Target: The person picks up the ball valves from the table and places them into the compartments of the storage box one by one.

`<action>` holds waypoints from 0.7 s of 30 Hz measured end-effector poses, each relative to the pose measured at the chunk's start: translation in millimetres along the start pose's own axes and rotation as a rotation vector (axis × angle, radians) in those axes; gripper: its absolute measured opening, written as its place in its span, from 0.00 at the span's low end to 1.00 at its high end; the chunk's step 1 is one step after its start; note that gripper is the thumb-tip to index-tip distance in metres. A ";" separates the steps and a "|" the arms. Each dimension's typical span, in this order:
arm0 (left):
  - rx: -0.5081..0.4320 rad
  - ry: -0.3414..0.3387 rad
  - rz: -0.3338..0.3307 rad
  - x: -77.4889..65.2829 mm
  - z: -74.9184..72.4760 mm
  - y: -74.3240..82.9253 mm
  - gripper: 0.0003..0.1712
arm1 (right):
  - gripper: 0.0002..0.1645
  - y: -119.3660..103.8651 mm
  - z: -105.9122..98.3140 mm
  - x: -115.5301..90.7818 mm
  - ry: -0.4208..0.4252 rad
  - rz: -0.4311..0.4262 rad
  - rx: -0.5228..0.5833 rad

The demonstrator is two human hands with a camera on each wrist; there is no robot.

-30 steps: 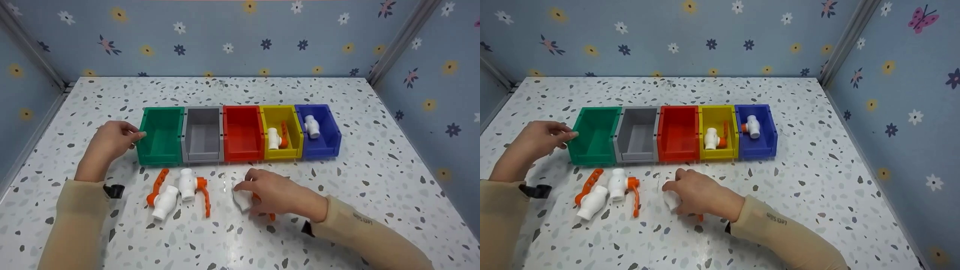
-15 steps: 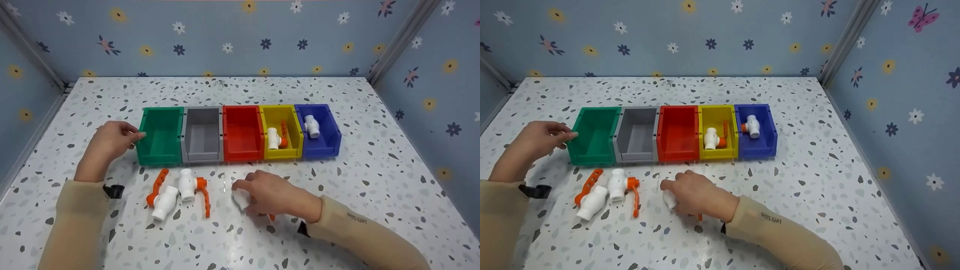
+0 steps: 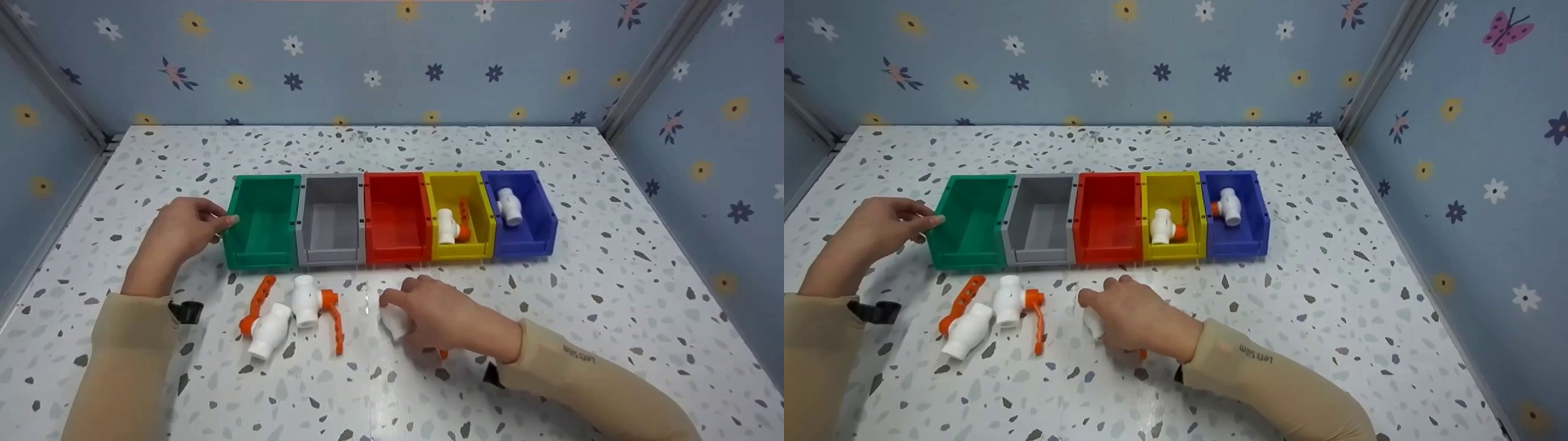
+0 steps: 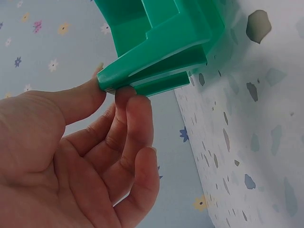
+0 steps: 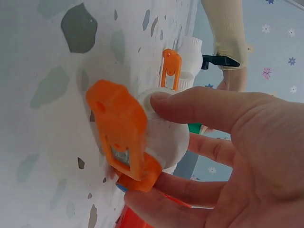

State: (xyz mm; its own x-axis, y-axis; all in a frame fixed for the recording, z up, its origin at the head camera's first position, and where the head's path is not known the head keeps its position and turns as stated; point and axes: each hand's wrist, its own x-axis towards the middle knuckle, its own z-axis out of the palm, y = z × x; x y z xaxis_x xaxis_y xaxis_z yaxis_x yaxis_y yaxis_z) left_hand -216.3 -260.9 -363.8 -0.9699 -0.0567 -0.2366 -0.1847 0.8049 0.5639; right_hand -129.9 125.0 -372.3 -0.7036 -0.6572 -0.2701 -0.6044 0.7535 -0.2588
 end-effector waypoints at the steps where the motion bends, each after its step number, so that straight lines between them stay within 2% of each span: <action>1: -0.003 -0.001 0.000 -0.1 0.0 0.3 0.32 | 0.32 -0.1 -0.4 0.3 0.000 0.008 0.002; 9: -0.007 -0.001 -0.006 0.2 -0.2 0.4 0.32 | 0.33 -1.5 -6.4 3.6 0.020 0.083 0.029; 21: -0.010 -0.004 0.001 -0.1 -0.1 0.3 0.32 | 0.33 3.9 -23.5 10.0 0.155 0.038 0.075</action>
State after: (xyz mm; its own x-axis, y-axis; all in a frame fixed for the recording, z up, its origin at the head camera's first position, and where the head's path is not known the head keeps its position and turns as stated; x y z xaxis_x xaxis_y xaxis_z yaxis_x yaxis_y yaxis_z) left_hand -216.3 -260.7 -363.5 -0.9696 -0.0534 -0.2389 -0.1850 0.7989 0.5723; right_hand -148.1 121.8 -354.3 -0.7781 -0.6131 -0.1364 -0.5507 0.7704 -0.3212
